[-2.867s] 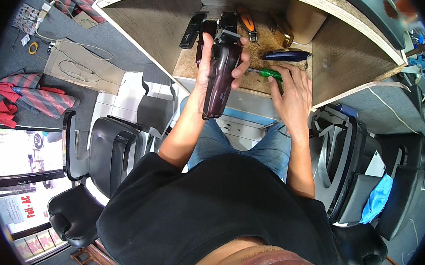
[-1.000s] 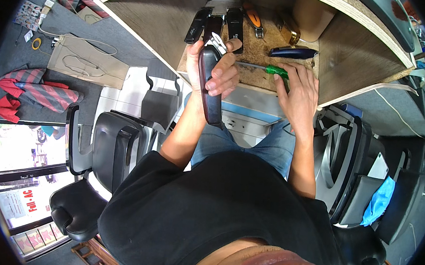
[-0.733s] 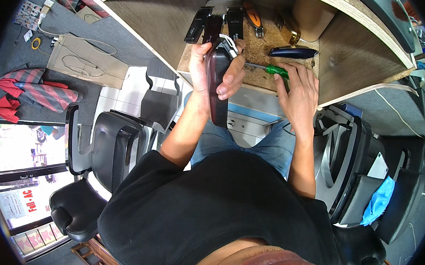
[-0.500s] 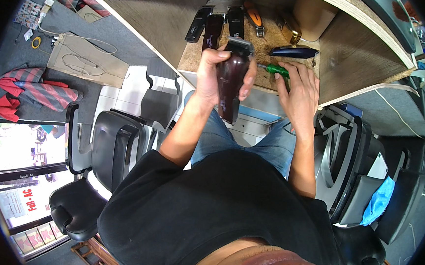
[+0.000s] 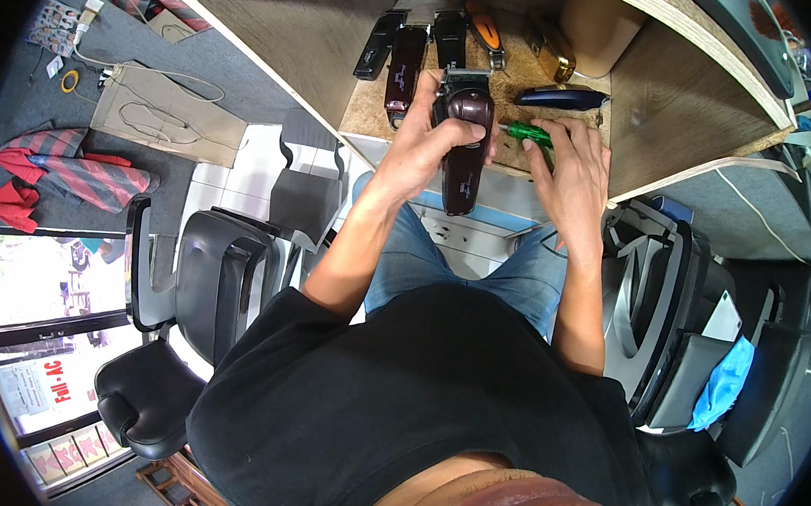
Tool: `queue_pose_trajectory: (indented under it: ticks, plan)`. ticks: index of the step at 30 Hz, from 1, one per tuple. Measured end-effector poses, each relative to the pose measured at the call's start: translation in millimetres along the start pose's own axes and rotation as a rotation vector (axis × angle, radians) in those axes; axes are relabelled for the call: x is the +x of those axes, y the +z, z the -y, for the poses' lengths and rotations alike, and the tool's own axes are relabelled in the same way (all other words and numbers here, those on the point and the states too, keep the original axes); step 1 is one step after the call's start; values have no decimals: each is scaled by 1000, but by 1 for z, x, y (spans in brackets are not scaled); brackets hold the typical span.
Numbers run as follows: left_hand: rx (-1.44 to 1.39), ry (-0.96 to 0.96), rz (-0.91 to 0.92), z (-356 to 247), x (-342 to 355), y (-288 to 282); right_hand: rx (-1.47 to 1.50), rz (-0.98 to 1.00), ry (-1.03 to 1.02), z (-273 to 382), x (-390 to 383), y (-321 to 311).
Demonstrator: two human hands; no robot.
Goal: The person uses a screwdriver to tighten the screws on the metal head of a pair of hair clippers while holding them over a wooden shelf at a barber station.
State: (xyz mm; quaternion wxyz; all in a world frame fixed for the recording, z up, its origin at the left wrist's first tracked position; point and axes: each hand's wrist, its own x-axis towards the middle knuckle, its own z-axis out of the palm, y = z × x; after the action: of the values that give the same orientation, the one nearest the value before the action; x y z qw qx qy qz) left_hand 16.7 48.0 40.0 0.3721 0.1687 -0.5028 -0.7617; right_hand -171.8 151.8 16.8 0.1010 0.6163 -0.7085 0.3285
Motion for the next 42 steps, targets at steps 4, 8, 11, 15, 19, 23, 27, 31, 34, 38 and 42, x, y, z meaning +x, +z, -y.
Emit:
queue_pose_trajectory:
  ticks: [4,8,11,15,19,23,27,31,34,38,42]
  plan:
    - [144,79,-47,2,4,-2,0,10,-3,0,0,0]
    - [254,148,-160,-3,4,-4,40,-28,56,-3,-1,-1]
    - [310,156,-203,-15,0,-6,129,-80,58,-12,-3,-1]
    - [411,227,-216,-22,-4,-13,584,-103,350,-3,-13,-16]
    - [560,280,-252,-17,0,-24,619,-25,370,6,-38,-36]
    - [715,278,-253,-22,-1,-17,653,-68,313,15,-48,-46]
    - [866,338,-206,-18,1,-15,643,-82,284,18,-51,-50]
    - [798,295,-189,-16,0,-13,564,-102,174,19,-46,-52]
    - [838,269,-205,-16,-1,-13,523,-101,168,18,-47,-48]
    - [835,268,-203,-15,0,-14,528,-105,176,18,-46,-47]
    - [929,366,-225,-14,1,-12,480,-108,49,18,-43,-48]
